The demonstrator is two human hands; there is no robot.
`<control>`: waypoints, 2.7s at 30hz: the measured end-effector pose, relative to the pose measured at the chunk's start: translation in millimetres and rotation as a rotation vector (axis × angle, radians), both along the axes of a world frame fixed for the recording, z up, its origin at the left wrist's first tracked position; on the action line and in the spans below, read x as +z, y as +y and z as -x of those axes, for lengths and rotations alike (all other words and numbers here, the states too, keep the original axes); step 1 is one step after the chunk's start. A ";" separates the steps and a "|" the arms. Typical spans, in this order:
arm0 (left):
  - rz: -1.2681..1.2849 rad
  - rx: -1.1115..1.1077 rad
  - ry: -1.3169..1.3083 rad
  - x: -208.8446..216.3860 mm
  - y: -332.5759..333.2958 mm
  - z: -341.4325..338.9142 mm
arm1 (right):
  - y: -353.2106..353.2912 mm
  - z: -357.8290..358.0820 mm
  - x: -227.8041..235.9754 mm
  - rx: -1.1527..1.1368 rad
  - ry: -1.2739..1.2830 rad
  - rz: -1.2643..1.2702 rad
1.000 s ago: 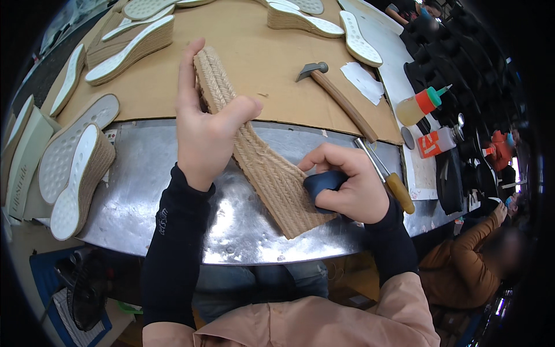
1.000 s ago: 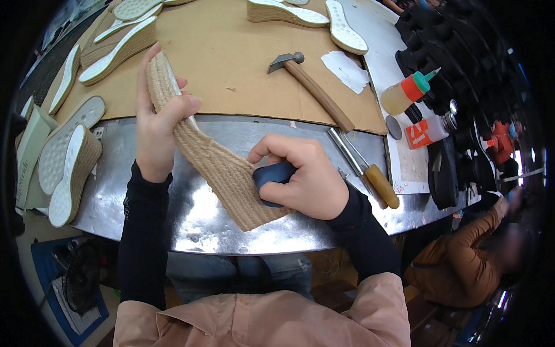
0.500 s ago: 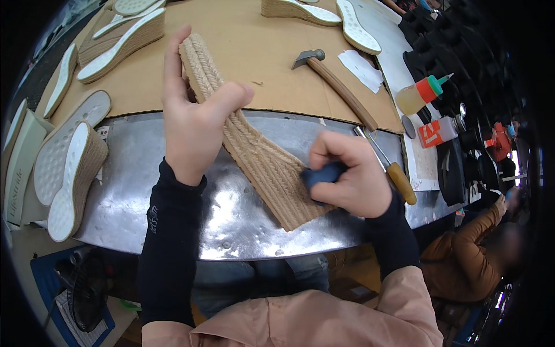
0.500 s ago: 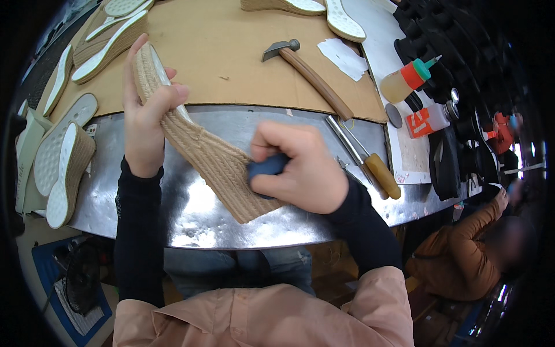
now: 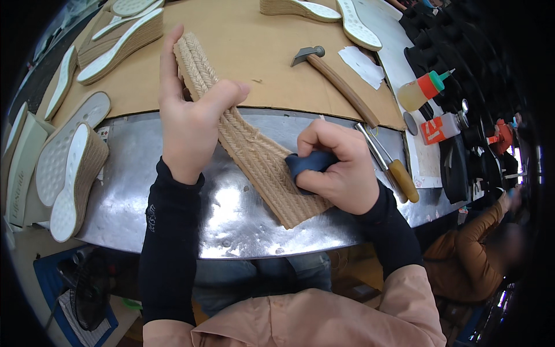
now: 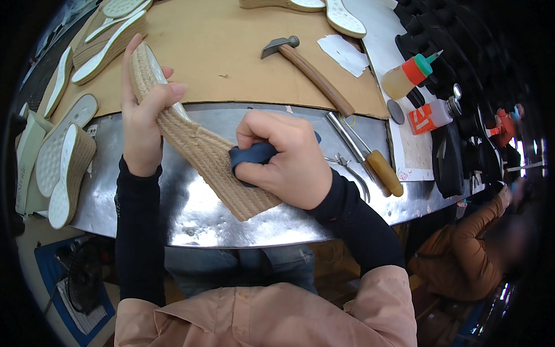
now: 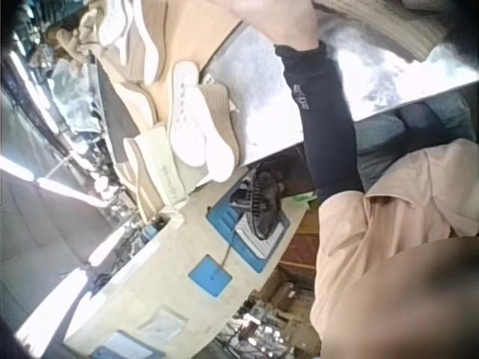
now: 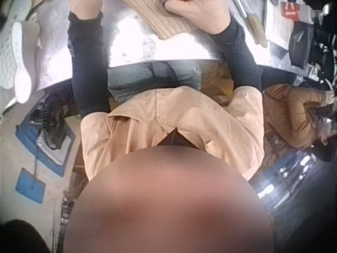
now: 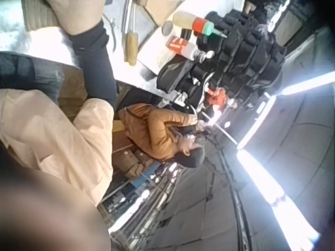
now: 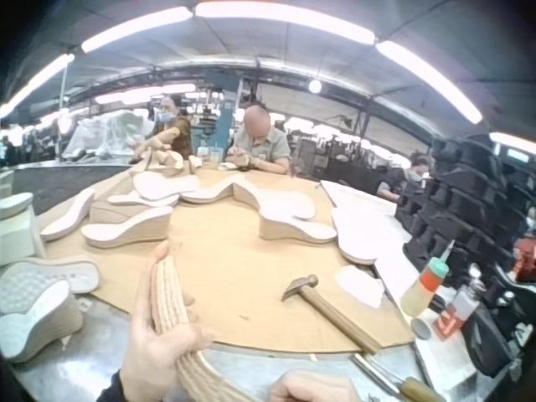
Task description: The person holds a woven wedge heel and rubs its surface with a small blue block, repeatedly smoothing the textured material. The wedge is rotated and repositioned to treat different areas while other shoe parts and tools remain on the table.
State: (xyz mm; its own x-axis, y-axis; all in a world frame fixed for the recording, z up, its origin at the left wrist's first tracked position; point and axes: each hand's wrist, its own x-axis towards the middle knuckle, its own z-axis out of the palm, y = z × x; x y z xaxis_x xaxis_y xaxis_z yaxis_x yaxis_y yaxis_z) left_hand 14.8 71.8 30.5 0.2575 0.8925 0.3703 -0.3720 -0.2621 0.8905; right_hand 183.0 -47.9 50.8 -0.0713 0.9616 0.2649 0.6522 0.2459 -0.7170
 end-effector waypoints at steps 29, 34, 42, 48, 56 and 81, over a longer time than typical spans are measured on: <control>-0.011 0.025 -0.006 2.2 -1.6 -0.9 | 0.5 -2.8 2.6 -0.055 -0.045 0.271; 0.003 0.024 -0.017 2.6 -3.2 -1.5 | 0.6 -4.4 -3.5 -0.003 0.064 0.008; -0.004 0.029 0.029 3.2 -3.1 -0.3 | 2.4 -7.5 -8.6 0.054 0.042 -0.068; -0.019 0.032 0.021 3.6 -3.5 -0.2 | 2.0 -6.7 -4.4 0.077 0.054 -0.020; -0.023 0.026 0.017 2.9 -1.9 0.0 | 2.2 -3.3 -2.3 0.102 -0.021 -0.110; -0.024 0.031 0.028 3.1 -3.2 -0.3 | -1.0 -4.2 -3.2 0.048 0.025 -0.037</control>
